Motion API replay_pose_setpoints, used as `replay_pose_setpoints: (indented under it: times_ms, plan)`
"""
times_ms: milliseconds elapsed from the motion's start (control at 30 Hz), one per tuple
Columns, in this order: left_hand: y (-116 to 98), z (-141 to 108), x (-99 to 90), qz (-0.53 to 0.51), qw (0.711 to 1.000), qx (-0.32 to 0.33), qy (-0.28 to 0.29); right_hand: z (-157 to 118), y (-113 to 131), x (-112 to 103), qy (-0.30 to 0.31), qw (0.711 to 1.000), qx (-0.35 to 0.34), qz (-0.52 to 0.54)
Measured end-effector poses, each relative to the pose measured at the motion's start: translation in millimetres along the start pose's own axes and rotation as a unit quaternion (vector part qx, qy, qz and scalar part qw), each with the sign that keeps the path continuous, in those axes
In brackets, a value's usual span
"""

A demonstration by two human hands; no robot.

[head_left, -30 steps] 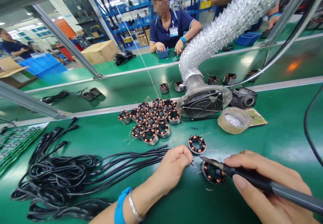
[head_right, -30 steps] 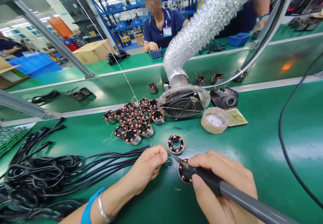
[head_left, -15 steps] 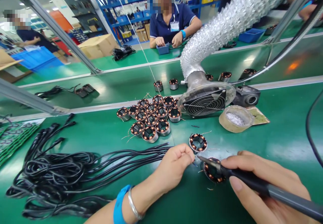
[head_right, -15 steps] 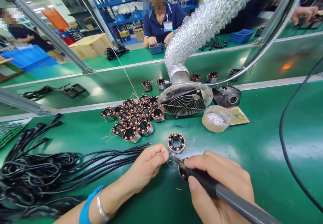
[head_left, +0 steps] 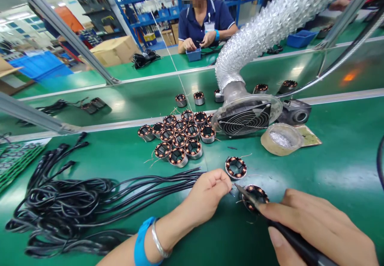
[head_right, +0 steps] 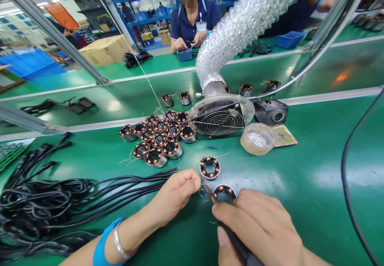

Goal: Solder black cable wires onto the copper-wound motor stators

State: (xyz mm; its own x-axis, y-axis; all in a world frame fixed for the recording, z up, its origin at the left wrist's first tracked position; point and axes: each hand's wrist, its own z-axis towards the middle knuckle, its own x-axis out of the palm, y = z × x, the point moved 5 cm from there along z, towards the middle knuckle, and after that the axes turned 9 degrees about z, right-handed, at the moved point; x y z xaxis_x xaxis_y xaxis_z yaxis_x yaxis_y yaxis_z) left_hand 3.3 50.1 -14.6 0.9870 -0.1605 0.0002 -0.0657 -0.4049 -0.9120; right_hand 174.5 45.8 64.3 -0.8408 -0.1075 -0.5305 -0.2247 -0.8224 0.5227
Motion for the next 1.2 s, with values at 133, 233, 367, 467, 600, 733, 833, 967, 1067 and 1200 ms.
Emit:
replay_pose_setpoints:
  times_ms: [133,233,367,467,600,733,833,967,1067,1200]
  plan:
    - [0.4,0.7,-0.1,0.005,1.000,0.003,0.000,-2.3,-1.7,-3.3,-0.001,1.000,-0.009,0.019]
    - [1.1,1.2,-0.2,0.010,1.000,0.004,0.001,-3.0,-1.9,-5.0,0.002,1.000,-0.010,0.027]
    - [1.8,1.3,-0.1,0.012,1.000,-0.001,0.002,-1.3,-1.2,-4.9,-0.004,1.000,-0.011,0.029]
    - [1.8,1.2,0.2,0.013,1.000,-0.003,0.004,0.2,-1.6,-4.2,-0.006,1.000,-0.007,0.027]
    - [1.9,1.7,0.6,0.010,1.000,-0.002,0.006,-0.1,-2.2,-5.0,-0.009,0.999,-0.008,0.032]
    - [3.4,2.4,0.0,0.006,1.000,-0.004,0.006,-1.5,0.0,-7.3,-0.013,0.999,-0.013,0.040]
    - [3.2,1.4,-0.2,0.003,1.000,-0.009,0.009,-1.8,-0.6,-8.9,-0.005,0.999,0.025,0.030]
    - [-0.7,-3.0,1.8,-0.010,0.999,-0.023,0.036,-0.2,-7.3,-8.3,-0.025,0.998,0.046,0.028]
    - [-5.7,-7.0,4.9,-0.014,0.997,-0.022,0.074,1.8,-20.3,3.5,-0.008,0.997,0.052,0.053]
    - [-8.9,-11.1,7.3,-0.020,0.994,-0.012,0.105,2.0,-32.9,26.9,0.074,0.987,0.042,0.137]
